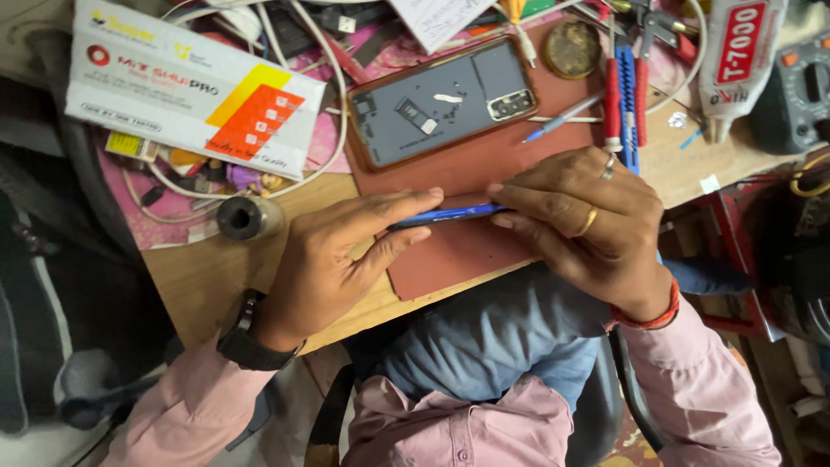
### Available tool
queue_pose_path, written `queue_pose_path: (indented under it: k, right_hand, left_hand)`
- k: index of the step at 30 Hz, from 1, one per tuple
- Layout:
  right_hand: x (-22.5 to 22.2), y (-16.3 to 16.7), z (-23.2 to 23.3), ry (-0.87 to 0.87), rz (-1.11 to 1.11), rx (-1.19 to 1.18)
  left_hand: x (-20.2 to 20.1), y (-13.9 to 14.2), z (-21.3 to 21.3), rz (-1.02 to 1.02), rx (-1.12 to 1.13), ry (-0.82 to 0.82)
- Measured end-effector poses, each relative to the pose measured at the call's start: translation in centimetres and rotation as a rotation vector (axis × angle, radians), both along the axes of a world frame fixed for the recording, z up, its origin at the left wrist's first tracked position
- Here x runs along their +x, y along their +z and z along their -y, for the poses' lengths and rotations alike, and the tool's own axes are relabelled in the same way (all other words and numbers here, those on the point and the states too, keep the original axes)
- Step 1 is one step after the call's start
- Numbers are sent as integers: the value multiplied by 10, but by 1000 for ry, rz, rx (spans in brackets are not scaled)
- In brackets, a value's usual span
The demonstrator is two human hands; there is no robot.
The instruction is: The person repairs a smartphone at a cluttered workbench. They handle the opened phone, remove the broken display assembly, clean the frame with a yellow cloth, apply adhesive from a tube, align a new screen onto the phone body, press it into place, and run a blue pry tool along the edges to seat it.
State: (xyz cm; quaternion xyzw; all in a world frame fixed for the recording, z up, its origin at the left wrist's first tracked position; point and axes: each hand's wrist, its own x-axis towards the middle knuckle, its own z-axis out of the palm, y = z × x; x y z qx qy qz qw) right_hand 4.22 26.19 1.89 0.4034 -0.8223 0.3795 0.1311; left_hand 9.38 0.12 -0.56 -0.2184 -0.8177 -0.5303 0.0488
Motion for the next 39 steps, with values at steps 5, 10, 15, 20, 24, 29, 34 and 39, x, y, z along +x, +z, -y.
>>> queue_pose_path:
  k: [5,10,15,20,24,29,34,39]
  right_hand:
    - [3,-6,1,-8,26,7]
    - [1,-12,6,2,-77,22]
    - [2,-6,9,6,-114,68]
    - [3,2,14,9,-120,91]
    - [1,2,17,23,-134,92]
    - [0,-6,16,31,-192,103]
    - [1,-11,11,25,-184,82]
    - [1,-10,-1,-43,83,0]
  left_hand:
    - [1,-3,8,19,37,-40]
    - [3,-4,6,17,94,-30]
    - [2,-3,1,-42,51,34]
    - [1,-2,-6,-99,-12,35]
    - [-2,-6,-11,-85,53,41]
    - [-2,-9,-10,-222,12,68]
    - [-2,-8,-11,-193,31,55]
    - [-4,-7,-13,-159,37,67]
